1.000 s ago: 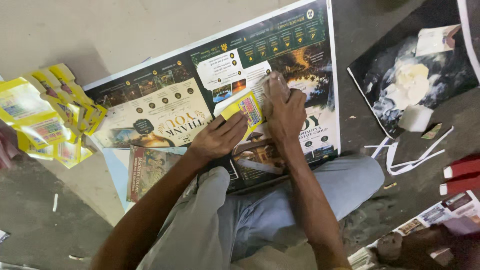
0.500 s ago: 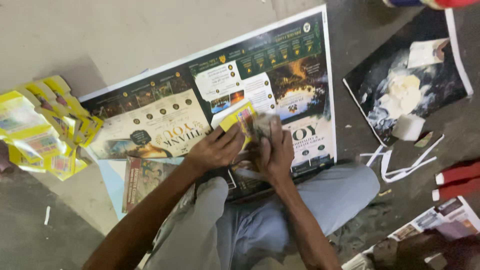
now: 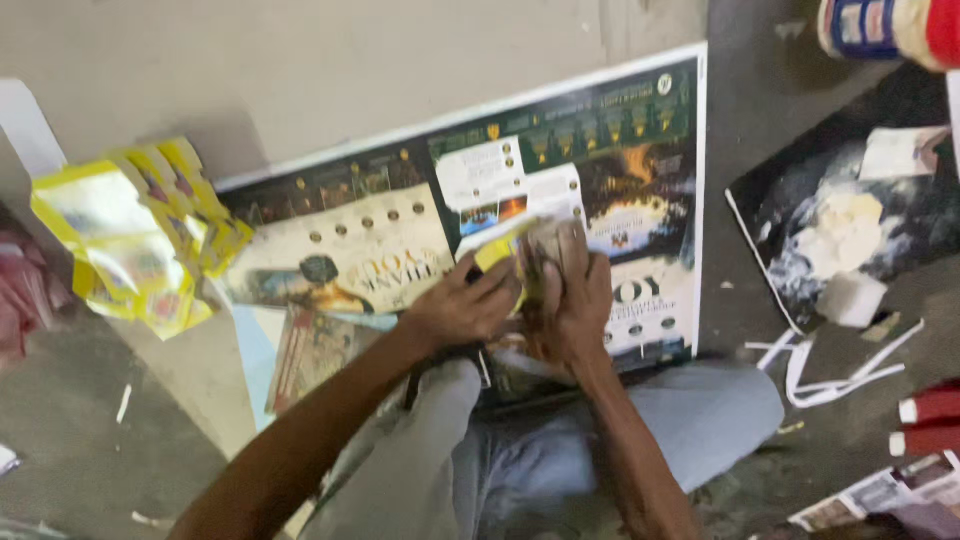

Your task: The person sits on the floor and assembles small yellow cardboard boxes by folding flaps and pressing edges to form the structure. The person handles multiple boxes one at a time, stacking completed units nearby.

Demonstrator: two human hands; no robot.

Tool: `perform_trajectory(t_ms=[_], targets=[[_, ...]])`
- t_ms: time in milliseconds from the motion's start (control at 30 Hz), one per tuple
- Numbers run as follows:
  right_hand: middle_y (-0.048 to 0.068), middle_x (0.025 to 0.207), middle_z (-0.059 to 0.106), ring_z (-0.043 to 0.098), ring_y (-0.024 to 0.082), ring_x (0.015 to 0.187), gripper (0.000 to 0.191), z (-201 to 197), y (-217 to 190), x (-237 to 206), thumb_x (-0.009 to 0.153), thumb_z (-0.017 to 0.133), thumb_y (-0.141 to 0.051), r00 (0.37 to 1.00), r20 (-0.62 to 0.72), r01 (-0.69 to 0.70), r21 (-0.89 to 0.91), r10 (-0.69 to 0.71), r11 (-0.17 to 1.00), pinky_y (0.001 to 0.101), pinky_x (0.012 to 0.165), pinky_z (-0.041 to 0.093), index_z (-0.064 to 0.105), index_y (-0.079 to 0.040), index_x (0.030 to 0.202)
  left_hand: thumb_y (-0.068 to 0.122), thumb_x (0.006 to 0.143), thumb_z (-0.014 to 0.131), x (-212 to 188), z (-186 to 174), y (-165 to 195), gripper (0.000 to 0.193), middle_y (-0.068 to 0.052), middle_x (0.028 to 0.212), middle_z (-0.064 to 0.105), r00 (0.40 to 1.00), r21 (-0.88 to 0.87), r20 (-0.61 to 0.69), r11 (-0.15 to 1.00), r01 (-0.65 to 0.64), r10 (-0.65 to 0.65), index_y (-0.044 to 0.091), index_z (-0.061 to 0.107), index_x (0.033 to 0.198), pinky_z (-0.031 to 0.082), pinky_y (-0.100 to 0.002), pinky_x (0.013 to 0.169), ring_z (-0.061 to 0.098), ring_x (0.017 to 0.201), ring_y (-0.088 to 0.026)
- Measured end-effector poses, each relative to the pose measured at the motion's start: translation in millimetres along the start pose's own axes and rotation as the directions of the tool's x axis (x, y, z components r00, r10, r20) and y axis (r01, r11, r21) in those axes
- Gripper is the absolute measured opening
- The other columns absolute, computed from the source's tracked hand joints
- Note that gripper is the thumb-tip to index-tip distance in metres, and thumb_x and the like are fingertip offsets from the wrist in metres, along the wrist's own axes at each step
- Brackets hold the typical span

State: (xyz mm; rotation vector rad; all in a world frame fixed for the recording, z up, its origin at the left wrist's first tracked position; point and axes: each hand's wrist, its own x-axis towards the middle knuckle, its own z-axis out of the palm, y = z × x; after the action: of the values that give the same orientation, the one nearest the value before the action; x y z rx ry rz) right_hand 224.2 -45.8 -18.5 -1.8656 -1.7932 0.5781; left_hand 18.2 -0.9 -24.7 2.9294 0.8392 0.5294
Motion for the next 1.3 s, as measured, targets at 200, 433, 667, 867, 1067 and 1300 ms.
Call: perform_trajectory(t_ms=[200, 433, 667, 867, 1067, 1300], targets=[[0.022, 0.093, 0.055, 0.054, 0.038, 0.081, 0.054, 0.4, -20.1, 10.2, 0.099, 0.073, -0.022, 0.986, 0.130, -0.073, -0.236, 0.106, 0.969, 0.0481, 0.064, 0.045, 0.053, -0.010, 0.148, 0.045, 0.099, 0.058, -9.6, -2.1, 16.7, 0.042, -0.008, 0.127, 0.070, 0.997, -0.164, 0.073, 0.987, 0.005, 0.007, 0.010, 0.076, 0.113, 0.041, -0.059, 0.110, 0.055, 0.133, -0.024], [0.021, 0.113, 0.064, 0.060, 0.036, 0.092, 0.049, 2.7, 4.7, 8.1, 0.107, 0.066, -0.016, 0.997, 0.065, -0.047, 0.004, 0.047, 0.999, 0.0451, 0.077, 0.053, 0.052, -0.008, 0.153, 0.042, 0.104, 0.059, -16.9, 6.4, 29.8, 0.050, -0.015, 0.135, 0.068, 0.998, -0.228, 0.046, 0.972, 0.058, -0.049, -0.002, 0.073, 0.123, 0.041, -0.042, 0.117, 0.060, 0.134, -0.027], [0.024, 0.133, 0.058, 0.065, 0.033, 0.109, 0.047, -55.6, -2.9, -2.7, 0.107, 0.059, -0.019, 0.960, -0.087, 0.271, 0.045, -0.267, 0.961, 0.0420, 0.085, 0.059, 0.041, -0.015, 0.150, 0.023, 0.094, 0.064, -16.1, 0.9, 26.0, 0.036, -0.013, 0.133, 0.069, 0.992, -0.258, 0.097, 0.961, 0.102, -0.080, 0.000, 0.073, 0.120, 0.045, -0.039, 0.116, 0.061, 0.132, -0.025], [0.019, 0.110, 0.058, 0.061, 0.036, 0.094, 0.063, 1.1, 16.8, 30.3, 0.095, 0.081, -0.041, 0.964, 0.219, -0.159, 0.030, 0.149, 0.987, 0.0467, 0.078, 0.051, 0.045, -0.007, 0.134, 0.018, 0.103, 0.066, -20.0, 9.6, 27.5, 0.020, -0.012, 0.133, 0.069, 0.994, -0.205, 0.027, 0.973, 0.106, -0.102, 0.005, 0.073, 0.117, 0.044, -0.039, 0.120, 0.061, 0.132, -0.022], [0.027, 0.133, 0.061, 0.055, 0.035, 0.095, 0.049, -21.3, 29.1, 56.8, 0.111, 0.061, -0.020, 0.985, -0.056, 0.156, -0.141, -0.165, 0.978, 0.0472, 0.081, 0.050, 0.045, -0.007, 0.156, 0.020, 0.097, 0.064, -13.2, 0.4, 17.8, 0.025, -0.008, 0.132, 0.069, 0.999, -0.162, 0.025, 0.986, 0.033, -0.030, 0.007, 0.073, 0.116, 0.043, -0.038, 0.116, 0.061, 0.131, -0.021], [0.019, 0.114, 0.059, 0.054, 0.032, 0.092, 0.049, -22.4, -1.1, -23.2, 0.107, 0.059, -0.020, 0.985, -0.160, 0.064, -0.051, -0.071, 0.997, 0.0431, 0.076, 0.046, 0.040, -0.016, 0.152, 0.020, 0.098, 0.063, -12.3, 2.3, 20.5, 0.031, -0.009, 0.133, 0.069, 0.998, -0.230, 0.050, 0.972, 0.052, -0.041, 0.005, 0.073, 0.122, 0.042, -0.038, 0.116, 0.059, 0.133, -0.022]])
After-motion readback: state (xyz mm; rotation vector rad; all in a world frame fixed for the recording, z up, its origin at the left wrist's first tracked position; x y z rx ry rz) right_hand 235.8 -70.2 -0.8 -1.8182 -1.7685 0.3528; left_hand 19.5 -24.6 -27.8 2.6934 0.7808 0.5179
